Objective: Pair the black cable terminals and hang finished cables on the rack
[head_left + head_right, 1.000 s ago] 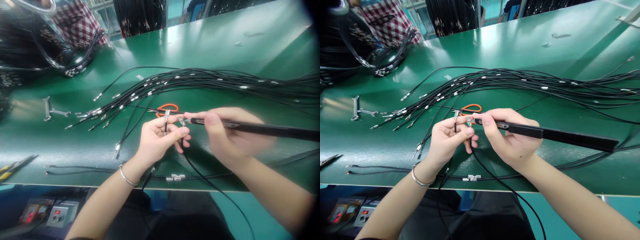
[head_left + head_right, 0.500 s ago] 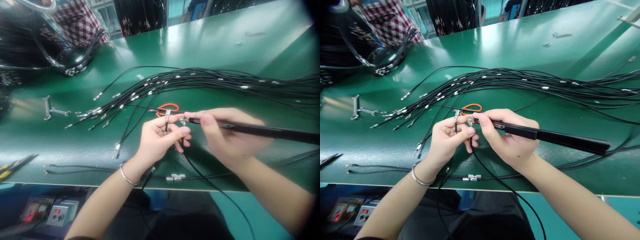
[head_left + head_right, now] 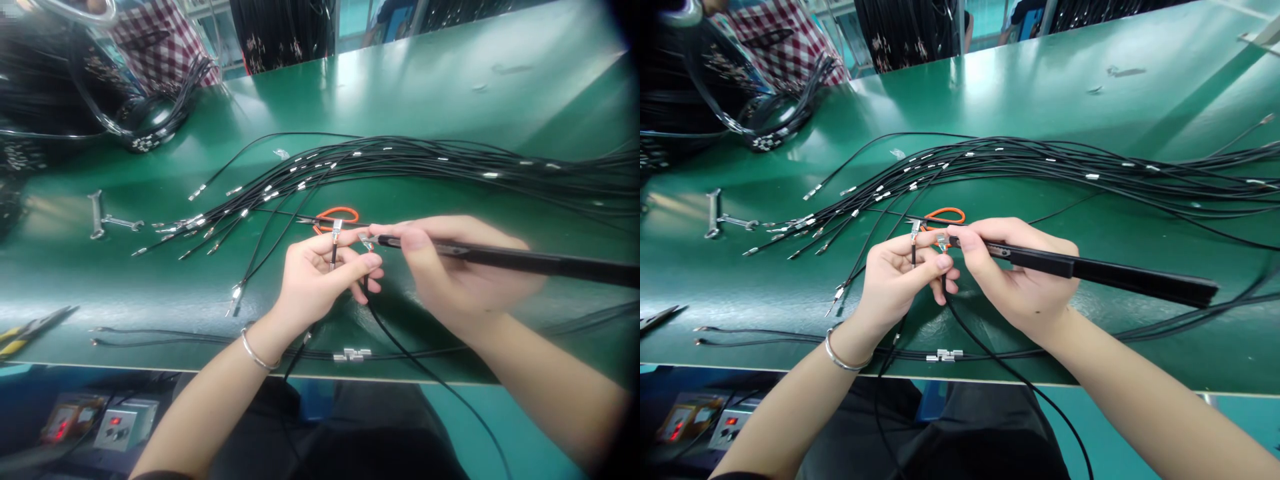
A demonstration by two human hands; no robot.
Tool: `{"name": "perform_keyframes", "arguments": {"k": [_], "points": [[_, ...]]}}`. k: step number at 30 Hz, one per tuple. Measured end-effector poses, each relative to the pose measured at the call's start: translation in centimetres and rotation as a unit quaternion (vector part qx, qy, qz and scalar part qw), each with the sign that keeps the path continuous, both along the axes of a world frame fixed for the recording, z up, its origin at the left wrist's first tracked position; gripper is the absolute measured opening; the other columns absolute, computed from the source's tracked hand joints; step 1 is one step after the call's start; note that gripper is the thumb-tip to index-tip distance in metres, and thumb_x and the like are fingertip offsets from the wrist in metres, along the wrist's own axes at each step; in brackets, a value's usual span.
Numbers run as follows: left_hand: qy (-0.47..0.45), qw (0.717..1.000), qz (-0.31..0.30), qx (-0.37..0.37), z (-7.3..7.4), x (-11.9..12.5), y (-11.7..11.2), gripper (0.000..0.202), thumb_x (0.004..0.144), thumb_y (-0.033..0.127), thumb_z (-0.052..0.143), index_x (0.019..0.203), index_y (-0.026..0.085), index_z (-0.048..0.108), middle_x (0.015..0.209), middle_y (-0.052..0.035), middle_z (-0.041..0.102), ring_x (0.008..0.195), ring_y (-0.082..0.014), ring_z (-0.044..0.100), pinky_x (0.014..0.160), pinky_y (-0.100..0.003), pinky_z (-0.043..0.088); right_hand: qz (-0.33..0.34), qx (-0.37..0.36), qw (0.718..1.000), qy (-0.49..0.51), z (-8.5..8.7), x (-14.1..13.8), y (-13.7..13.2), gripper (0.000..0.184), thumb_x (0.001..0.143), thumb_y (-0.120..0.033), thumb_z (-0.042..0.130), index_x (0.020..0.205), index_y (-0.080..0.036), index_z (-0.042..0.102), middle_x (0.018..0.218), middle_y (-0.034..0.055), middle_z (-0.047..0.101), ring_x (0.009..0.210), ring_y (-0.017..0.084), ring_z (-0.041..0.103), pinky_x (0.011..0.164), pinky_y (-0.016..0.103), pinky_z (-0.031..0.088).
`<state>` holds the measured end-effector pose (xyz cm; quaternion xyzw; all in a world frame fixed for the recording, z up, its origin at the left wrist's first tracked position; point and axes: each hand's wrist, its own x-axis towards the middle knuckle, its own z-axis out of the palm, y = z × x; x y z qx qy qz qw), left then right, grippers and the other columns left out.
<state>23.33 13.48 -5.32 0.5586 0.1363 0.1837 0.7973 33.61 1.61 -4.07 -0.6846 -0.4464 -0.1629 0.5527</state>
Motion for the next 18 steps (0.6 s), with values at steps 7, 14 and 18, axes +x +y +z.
{"name": "perform_keyframes", "arguments": {"k": [7, 14, 18], "points": [[-0.012, 1.000, 0.020, 0.009, -0.3, 0.3, 0.0, 0.038, 0.072, 0.026, 0.083, 0.102, 0.008, 0.070, 0.064, -0.0026, 0.069, 0.053, -0.0167, 0.068, 0.042, -0.021, 0.056, 0.020, -0.028, 0.996, -0.083, -0.2, 0.2, -0.1, 0.013, 0.090, -0.016, 0.059, 0.086, -0.023, 0.069, 0.087, 0.0031, 0.075, 0.080, 0.018, 0.072, 0.068, 0.028, 0.058], [0.002, 0.999, 0.031, 0.025, -0.5, 0.3, 0.1, 0.036, 0.073, 0.024, 0.083, 0.103, 0.008, 0.071, 0.064, -0.0031, 0.069, 0.053, -0.0153, 0.067, 0.042, -0.020, 0.055, 0.032, 0.018, 0.999, 0.006, -0.7, 0.3, 0.5, 0.012, 0.089, -0.015, 0.062, 0.083, -0.023, 0.068, 0.081, 0.0023, 0.073, 0.075, 0.018, 0.071, 0.065, 0.029, 0.057], [0.007, 0.999, 0.023, 0.021, -0.5, 0.4, 0.1, 0.039, 0.074, 0.024, 0.082, 0.106, 0.007, 0.070, 0.064, -0.0036, 0.069, 0.055, -0.0159, 0.068, 0.043, -0.020, 0.055, 0.023, 0.046, 0.996, 0.069, -1.1, 0.7, 0.8, 0.014, 0.090, -0.016, 0.063, 0.081, -0.024, 0.069, 0.078, 0.0017, 0.072, 0.073, 0.018, 0.070, 0.065, 0.030, 0.058]]}}
